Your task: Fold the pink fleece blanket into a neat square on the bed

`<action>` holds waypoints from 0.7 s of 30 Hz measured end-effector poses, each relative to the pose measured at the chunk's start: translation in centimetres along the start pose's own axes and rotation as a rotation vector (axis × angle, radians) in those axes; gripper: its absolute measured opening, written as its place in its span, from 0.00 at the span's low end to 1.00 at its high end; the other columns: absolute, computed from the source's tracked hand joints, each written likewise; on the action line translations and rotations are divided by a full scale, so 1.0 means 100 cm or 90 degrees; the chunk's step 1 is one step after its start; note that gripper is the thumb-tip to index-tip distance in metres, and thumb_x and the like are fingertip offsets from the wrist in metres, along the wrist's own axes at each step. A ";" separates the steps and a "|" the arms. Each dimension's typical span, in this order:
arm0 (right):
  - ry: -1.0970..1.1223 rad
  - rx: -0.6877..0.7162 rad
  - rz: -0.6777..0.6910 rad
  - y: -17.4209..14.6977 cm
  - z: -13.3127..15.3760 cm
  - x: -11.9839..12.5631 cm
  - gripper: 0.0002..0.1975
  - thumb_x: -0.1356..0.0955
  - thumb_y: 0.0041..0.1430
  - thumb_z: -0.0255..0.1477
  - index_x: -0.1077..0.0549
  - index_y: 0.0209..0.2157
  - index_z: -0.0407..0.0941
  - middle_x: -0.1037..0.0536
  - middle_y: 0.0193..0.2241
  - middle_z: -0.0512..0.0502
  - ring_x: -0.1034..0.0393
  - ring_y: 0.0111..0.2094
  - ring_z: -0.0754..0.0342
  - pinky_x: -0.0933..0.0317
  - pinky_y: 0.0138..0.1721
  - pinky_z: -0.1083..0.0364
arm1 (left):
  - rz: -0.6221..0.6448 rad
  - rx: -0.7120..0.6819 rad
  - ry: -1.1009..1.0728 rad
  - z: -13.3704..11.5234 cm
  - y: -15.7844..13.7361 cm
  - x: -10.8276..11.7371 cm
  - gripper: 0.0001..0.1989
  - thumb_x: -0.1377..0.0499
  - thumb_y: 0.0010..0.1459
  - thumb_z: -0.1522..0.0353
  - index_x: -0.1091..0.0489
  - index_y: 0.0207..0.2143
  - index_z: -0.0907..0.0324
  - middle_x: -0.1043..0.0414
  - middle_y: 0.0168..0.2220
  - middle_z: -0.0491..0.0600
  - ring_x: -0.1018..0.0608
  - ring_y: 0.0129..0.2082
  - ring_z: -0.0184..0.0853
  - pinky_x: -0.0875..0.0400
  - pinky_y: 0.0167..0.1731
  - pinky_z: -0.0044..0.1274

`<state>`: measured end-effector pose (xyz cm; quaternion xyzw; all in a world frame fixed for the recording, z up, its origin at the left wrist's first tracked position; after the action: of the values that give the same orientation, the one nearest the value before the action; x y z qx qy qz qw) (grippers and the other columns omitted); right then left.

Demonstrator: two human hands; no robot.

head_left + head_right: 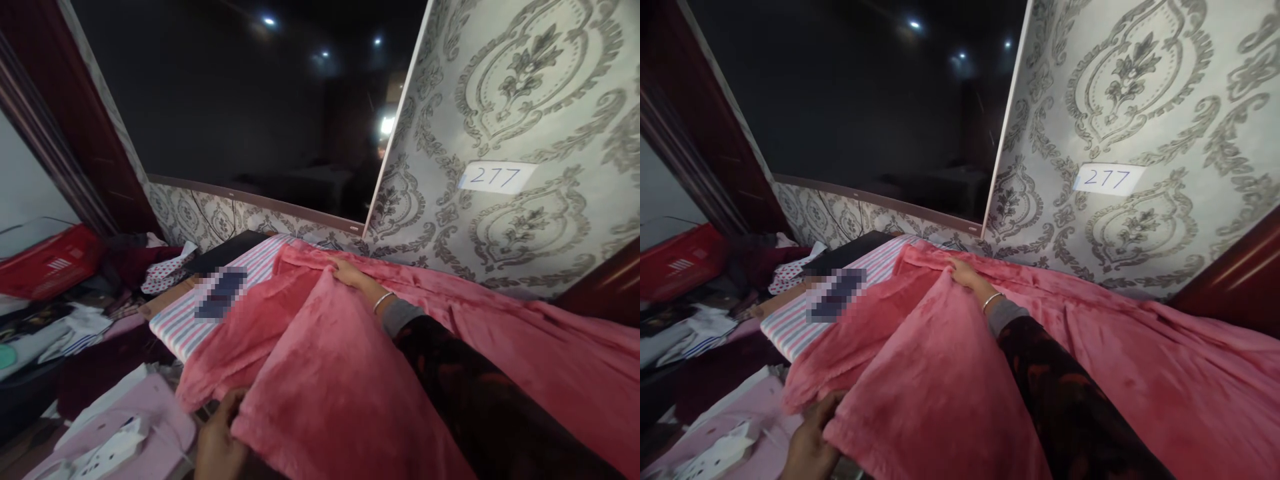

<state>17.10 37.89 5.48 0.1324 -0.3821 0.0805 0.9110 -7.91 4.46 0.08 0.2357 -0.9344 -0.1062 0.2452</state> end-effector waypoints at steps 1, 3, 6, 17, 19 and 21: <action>-0.007 0.012 0.005 -0.001 0.004 0.003 0.16 0.34 0.54 0.16 0.22 0.42 0.45 0.19 0.41 0.46 0.27 0.42 0.52 0.36 0.48 0.56 | 0.008 0.002 0.005 -0.002 0.000 0.001 0.10 0.46 0.46 0.68 0.28 0.32 0.52 0.21 0.30 0.43 0.20 0.30 0.39 0.26 0.31 0.25; -0.025 0.026 -0.002 -0.004 0.011 0.010 0.14 0.35 0.54 0.15 0.21 0.34 0.45 0.18 0.37 0.46 0.27 0.43 0.51 0.37 0.49 0.55 | 0.013 -0.011 0.003 -0.008 -0.001 0.002 0.11 0.46 0.46 0.69 0.28 0.32 0.52 0.21 0.30 0.43 0.20 0.30 0.39 0.26 0.31 0.25; -0.049 0.026 -0.050 -0.009 0.021 0.031 0.14 0.36 0.54 0.15 0.21 0.31 0.45 0.19 0.35 0.46 0.28 0.43 0.50 0.38 0.50 0.53 | 0.021 -0.064 -0.019 -0.026 -0.001 0.005 0.13 0.46 0.46 0.68 0.27 0.35 0.54 0.21 0.37 0.45 0.20 0.37 0.40 0.24 0.37 0.26; 0.053 -0.057 -0.314 -0.081 0.019 0.212 0.13 0.35 0.48 0.15 0.24 0.31 0.44 0.26 0.25 0.54 0.31 0.29 0.56 0.35 0.38 0.57 | 0.170 -0.426 -0.136 -0.197 -0.005 -0.026 0.17 0.46 0.44 0.74 0.27 0.38 0.57 0.21 0.47 0.50 0.19 0.45 0.40 0.24 0.43 0.26; 0.101 -0.092 -0.375 -0.112 0.005 0.255 0.11 0.36 0.50 0.16 0.25 0.32 0.43 0.28 0.23 0.55 0.34 0.25 0.58 0.35 0.33 0.58 | 0.221 -0.528 -0.186 -0.242 -0.027 -0.049 0.18 0.47 0.44 0.75 0.28 0.39 0.58 0.21 0.48 0.51 0.20 0.47 0.39 0.25 0.44 0.26; 0.146 -0.128 -0.437 -0.152 -0.015 0.295 0.09 0.35 0.51 0.18 0.27 0.32 0.43 0.30 0.23 0.56 0.35 0.23 0.59 0.35 0.30 0.59 | 0.298 -0.617 -0.224 -0.280 -0.059 -0.081 0.16 0.45 0.45 0.74 0.29 0.38 0.59 0.22 0.48 0.53 0.20 0.46 0.39 0.26 0.43 0.26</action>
<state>42.40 25.23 22.88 0.1526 -0.2169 -0.2532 0.9304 14.89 1.00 18.91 -0.1384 -0.8329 -0.5035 0.1831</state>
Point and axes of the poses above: each hand's wrist, its own y-axis towards the middle knuckle, its own x-axis out of the back of the hand, z = x × y, the point moved 2 cm from there along y, towards the middle knuckle
